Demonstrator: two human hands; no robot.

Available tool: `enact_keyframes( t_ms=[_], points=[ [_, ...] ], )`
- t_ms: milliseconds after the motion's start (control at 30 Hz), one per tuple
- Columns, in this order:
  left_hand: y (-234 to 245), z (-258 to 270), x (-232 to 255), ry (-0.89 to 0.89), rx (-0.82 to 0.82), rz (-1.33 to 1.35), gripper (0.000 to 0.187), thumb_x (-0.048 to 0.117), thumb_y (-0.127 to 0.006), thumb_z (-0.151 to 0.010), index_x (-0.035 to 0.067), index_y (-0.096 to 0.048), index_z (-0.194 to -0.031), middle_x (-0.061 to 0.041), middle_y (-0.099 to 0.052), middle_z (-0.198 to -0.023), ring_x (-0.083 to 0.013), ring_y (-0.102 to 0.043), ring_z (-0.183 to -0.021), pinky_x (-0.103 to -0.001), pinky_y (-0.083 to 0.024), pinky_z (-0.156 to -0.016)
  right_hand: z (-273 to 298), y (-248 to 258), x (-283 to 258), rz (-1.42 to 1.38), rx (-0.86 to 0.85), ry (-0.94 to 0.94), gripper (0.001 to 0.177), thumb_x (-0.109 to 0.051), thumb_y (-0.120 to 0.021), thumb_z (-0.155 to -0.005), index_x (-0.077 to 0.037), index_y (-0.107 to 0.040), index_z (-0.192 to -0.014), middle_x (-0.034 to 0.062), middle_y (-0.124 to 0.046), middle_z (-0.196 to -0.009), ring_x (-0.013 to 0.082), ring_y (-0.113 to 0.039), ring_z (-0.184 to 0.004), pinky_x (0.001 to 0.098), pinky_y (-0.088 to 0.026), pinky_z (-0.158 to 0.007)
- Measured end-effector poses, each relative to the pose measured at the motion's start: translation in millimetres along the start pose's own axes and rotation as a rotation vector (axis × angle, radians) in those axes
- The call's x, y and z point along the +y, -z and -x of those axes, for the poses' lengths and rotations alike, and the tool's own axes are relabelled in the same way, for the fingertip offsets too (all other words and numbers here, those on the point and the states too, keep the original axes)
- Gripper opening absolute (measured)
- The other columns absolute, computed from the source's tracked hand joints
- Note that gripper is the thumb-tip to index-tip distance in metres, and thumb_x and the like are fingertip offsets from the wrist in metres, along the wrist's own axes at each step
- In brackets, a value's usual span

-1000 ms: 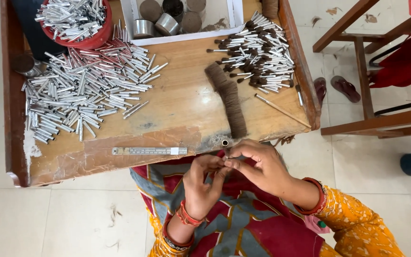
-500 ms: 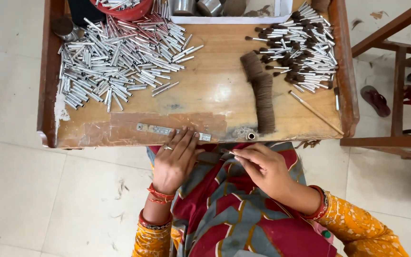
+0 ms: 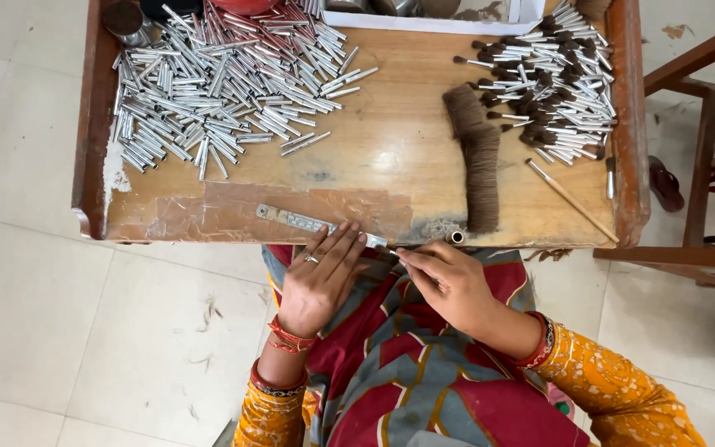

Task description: Assembling makeup brushes by inserting bristles into metal ferrules and aligning them using a small stick.

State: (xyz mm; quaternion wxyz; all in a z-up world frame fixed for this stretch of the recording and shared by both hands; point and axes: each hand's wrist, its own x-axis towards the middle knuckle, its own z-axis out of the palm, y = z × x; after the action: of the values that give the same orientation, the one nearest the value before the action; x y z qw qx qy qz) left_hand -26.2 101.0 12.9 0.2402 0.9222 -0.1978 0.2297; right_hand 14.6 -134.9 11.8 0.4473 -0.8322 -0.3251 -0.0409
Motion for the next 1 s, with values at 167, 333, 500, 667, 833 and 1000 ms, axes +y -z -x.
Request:
enact_keyframes(
  t_ms=[167,333,500,667,833,1000],
  points=[
    [-0.6,0.2,-0.5,0.003,0.004,0.010,0.042,0.015,-0.077,-0.091,0.001,-0.068,-0.130,-0.013,-0.068,-0.135,-0.0266,-0.063,-0.130,-0.044,-0.048,-0.114,-2.2,-2.7,1.1,0.019,-0.007,0.007,0.029,0.003,-0.077,-0.087,-0.005,-0.074,-0.115,0.0080,-0.069,-0.094,0.0170,-0.066,-0.066,0.0302,-0.051,-0.057],
    [0.8,1.6,-1.6,-0.003,0.009,0.004,0.042,0.014,-0.077,-0.091,0.001,-0.068,-0.130,-0.013,-0.068,-0.135,-0.0261,-0.064,-0.130,-0.044,-0.048,-0.114,-3.7,-6.3,1.0,0.032,-0.005,0.034,0.027,0.002,-0.078,-0.088,-0.005,-0.073,-0.113,0.0084,-0.069,-0.096,0.0191,-0.069,-0.071,0.0313,-0.053,-0.060],
    [2.4,-6.4,6.6,0.013,0.050,0.044,0.044,0.017,-0.081,-0.086,0.000,-0.068,-0.126,-0.015,-0.068,-0.131,-0.0289,-0.065,-0.126,-0.045,-0.049,-0.111,-9.7,21.0,-19.6,0.110,0.065,0.038,0.029,0.002,-0.078,-0.086,-0.007,-0.074,-0.113,0.0078,-0.071,-0.098,0.0219,-0.070,-0.077,0.0342,-0.055,-0.063],
    [-2.4,-33.1,18.1,0.100,0.121,0.198,0.039,0.013,-0.081,-0.084,0.002,-0.071,-0.120,-0.014,-0.072,-0.123,-0.0295,-0.070,-0.113,-0.041,-0.055,-0.096,-19.3,85.6,14.2,0.413,0.267,-0.039,0.029,-0.005,-0.076,-0.085,-0.011,-0.075,-0.113,0.0046,-0.071,-0.098,0.0275,-0.063,-0.091,0.0401,-0.048,-0.079],
    [-16.0,-94.6,34.0,0.231,0.042,0.470,0.026,0.006,-0.079,-0.085,0.005,-0.075,-0.111,-0.011,-0.076,-0.104,-0.0248,-0.075,-0.090,-0.036,-0.059,-0.078,-28.2,132.4,52.3,0.614,0.337,-0.216,0.021,-0.011,-0.075,-0.093,-0.016,-0.077,-0.113,0.0041,-0.072,-0.103,0.0294,-0.059,-0.097,0.0438,-0.044,-0.087],
    [-56.4,-146.2,43.4,0.147,-0.277,0.672,0.014,0.008,-0.079,-0.081,0.004,-0.075,-0.094,-0.011,-0.072,-0.087,-0.0251,-0.074,-0.077,-0.034,-0.059,-0.068,9.2,117.7,38.2,0.559,0.210,-0.128,0.036,0.002,-0.065,-0.082,-0.015,-0.074,-0.112,0.0063,-0.066,-0.120,0.0343,-0.054,-0.116,0.0454,-0.045,-0.100]
  ],
)
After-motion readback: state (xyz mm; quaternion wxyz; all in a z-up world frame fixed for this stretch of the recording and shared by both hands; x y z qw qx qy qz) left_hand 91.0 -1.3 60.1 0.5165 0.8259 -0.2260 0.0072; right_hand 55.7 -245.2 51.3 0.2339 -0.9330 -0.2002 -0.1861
